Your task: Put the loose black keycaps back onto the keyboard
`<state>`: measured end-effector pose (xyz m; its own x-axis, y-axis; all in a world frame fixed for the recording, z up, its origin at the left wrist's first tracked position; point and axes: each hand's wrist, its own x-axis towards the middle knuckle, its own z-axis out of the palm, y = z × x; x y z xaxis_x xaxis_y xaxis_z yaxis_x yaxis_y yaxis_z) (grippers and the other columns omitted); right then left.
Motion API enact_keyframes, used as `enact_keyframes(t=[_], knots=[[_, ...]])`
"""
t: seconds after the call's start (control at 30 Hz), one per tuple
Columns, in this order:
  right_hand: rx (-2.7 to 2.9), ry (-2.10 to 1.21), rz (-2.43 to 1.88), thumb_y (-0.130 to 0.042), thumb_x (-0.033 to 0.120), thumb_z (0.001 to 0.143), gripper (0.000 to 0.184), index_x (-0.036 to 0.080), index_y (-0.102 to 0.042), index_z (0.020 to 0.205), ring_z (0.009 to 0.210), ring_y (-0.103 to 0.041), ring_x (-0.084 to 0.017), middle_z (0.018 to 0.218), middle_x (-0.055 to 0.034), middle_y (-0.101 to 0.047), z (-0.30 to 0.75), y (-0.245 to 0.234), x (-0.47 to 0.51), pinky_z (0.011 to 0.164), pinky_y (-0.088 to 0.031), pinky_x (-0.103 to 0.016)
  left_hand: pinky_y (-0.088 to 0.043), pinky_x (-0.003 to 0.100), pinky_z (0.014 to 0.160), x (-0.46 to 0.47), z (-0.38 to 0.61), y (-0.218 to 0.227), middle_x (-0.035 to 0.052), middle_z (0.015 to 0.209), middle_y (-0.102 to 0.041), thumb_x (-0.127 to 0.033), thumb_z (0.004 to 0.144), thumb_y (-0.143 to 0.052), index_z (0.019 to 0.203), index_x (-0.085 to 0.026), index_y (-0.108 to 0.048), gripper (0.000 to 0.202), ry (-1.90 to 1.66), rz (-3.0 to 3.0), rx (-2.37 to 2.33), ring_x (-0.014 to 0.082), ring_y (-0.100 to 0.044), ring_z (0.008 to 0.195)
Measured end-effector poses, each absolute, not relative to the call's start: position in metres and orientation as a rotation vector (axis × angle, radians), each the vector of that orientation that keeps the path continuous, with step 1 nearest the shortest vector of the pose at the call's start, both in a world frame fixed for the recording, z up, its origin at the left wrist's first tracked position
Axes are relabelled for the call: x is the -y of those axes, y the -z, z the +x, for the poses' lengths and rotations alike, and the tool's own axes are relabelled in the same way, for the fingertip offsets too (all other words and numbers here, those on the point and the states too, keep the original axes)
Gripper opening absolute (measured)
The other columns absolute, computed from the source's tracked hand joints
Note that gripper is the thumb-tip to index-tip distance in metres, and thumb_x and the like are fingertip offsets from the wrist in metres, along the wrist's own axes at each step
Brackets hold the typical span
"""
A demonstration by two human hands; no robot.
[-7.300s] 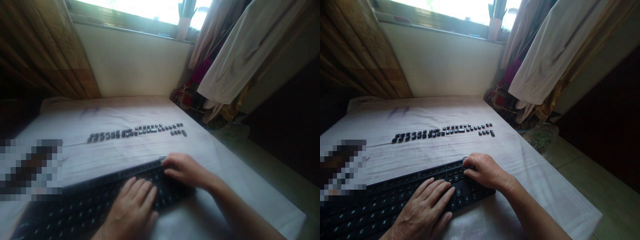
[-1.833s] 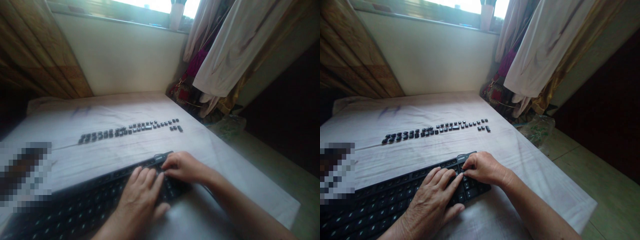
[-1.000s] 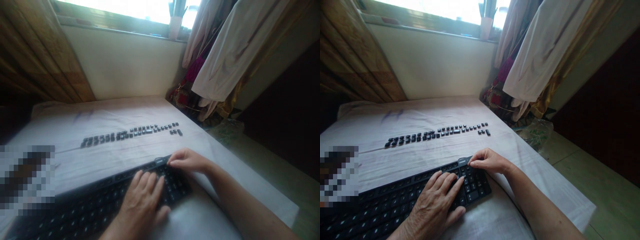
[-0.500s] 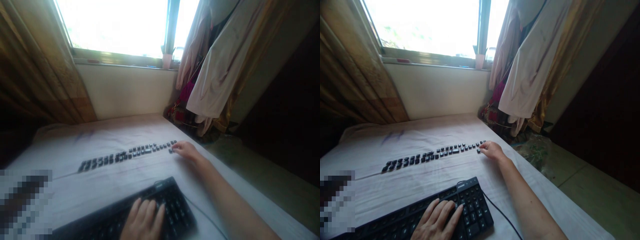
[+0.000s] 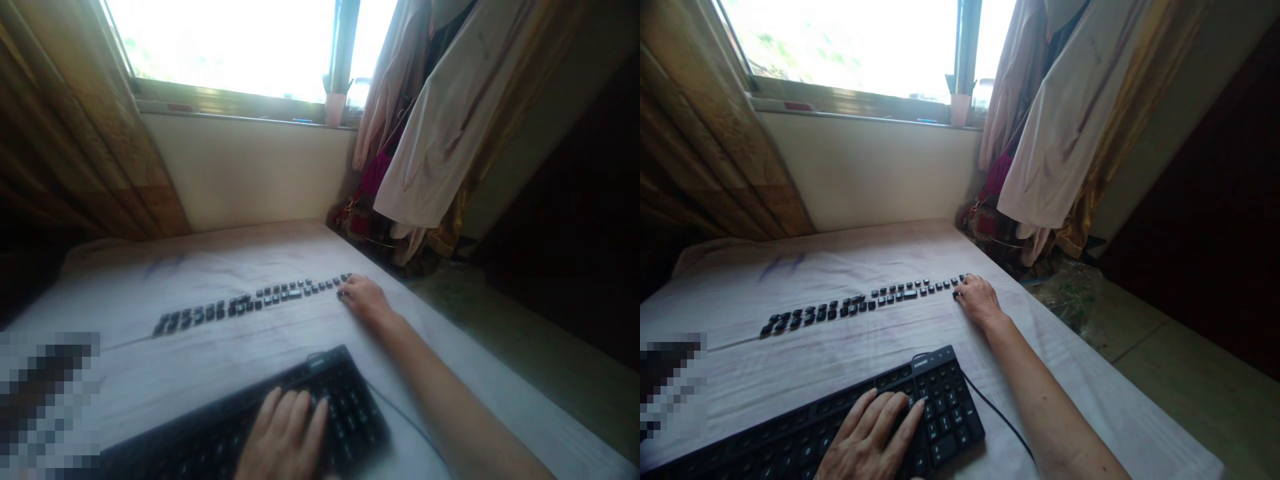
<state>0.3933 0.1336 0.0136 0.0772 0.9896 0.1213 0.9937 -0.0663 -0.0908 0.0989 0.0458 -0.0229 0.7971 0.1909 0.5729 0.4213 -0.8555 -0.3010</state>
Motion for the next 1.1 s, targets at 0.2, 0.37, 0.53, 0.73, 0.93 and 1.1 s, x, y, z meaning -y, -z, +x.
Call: enact_keyframes(t=[0.2, 0.37, 0.53, 0.73, 0.93, 1.1], knots=[[2.037, 0.034, -2.158, -0.056, 0.02, 0.09, 0.021, 0.017, -0.073, 0.103, 0.107, -0.057, -0.026, 0.115, -0.0138, -0.065, 0.388, -0.016, -0.131, 0.09, -0.044, -0.034, -0.034, 0.036, 0.1, -0.039, 0.101, 0.016, 0.0054, 0.108, -0.069, -0.062, 0.091, -0.047, 0.12, -0.019, -0.064, 0.055, 0.766, -2.653, 0.535, 0.022, -0.058, 0.103], [2.008, -0.059, -2.082, -0.056, 0.018, 0.091, 0.019, 0.018, -0.069, 0.104, 0.103, -0.06, -0.023, 0.111, -0.0116, -0.067, 0.38, -0.028, -0.124, 0.089, -0.046, -0.034, -0.035, 0.037, 0.101, -0.034, 0.102, 0.015, 0.0062, 0.111, -0.069, -0.065, 0.088, -0.049, 0.122, -0.019, -0.063, 0.059, 0.733, -2.667, 0.585, 0.0228, -0.059, 0.105], [2.091, -0.29, -1.883, -0.062, 0.019, 0.088, 0.011, 0.02, -0.069, 0.097, 0.08, -0.065, -0.015, 0.093, -0.0029, -0.071, 0.366, -0.04, -0.089, 0.077, -0.049, -0.026, -0.038, 0.039, 0.102, -0.031, 0.101, 0.015, 0.0079, 0.116, -0.068, -0.064, 0.087, -0.052, 0.126, -0.019, -0.06, 0.06, 0.715, -2.712, 0.619, 0.0244, -0.06, 0.107], [2.169, -0.64, -1.598, -0.066, 0.013, 0.082, 0.01, 0.017, -0.068, 0.091, 0.079, -0.063, -0.015, 0.088, -0.0027, -0.069, 0.353, -0.041, -0.042, 0.075, -0.047, -0.026, -0.036, 0.041, 0.105, -0.027, 0.101, 0.015, 0.0079, 0.119, -0.066, -0.06, 0.089, -0.053, 0.13, -0.019, -0.058, 0.058, 0.702, -2.759, 0.667, 0.0252, -0.059, 0.11], [2.305, -0.746, -1.659, -0.07, 0.014, 0.079, 0.011, 0.018, -0.07, 0.09, 0.081, -0.062, -0.016, 0.089, -0.003, -0.069, 0.342, -0.049, -0.031, 0.075, -0.046, -0.026, -0.034, 0.043, 0.106, -0.024, 0.102, 0.014, 0.0077, 0.12, -0.065, -0.06, 0.088, -0.056, 0.129, -0.02, -0.058, 0.058, 0.69, -2.776, 0.712, 0.0259, -0.058, 0.11], [2.374, -0.731, -1.648, -0.069, 0.016, 0.08, 0.012, 0.018, -0.07, 0.092, 0.083, -0.062, -0.017, 0.09, -0.0031, -0.069, 0.339, -0.042, -0.032, 0.074, -0.045, -0.025, -0.031, 0.042, 0.107, -0.024, 0.103, 0.014, 0.0069, 0.12, -0.065, -0.059, 0.089, -0.055, 0.129, -0.02, -0.058, 0.056, 0.709, -2.779, 0.722, 0.0251, -0.058, 0.111]])
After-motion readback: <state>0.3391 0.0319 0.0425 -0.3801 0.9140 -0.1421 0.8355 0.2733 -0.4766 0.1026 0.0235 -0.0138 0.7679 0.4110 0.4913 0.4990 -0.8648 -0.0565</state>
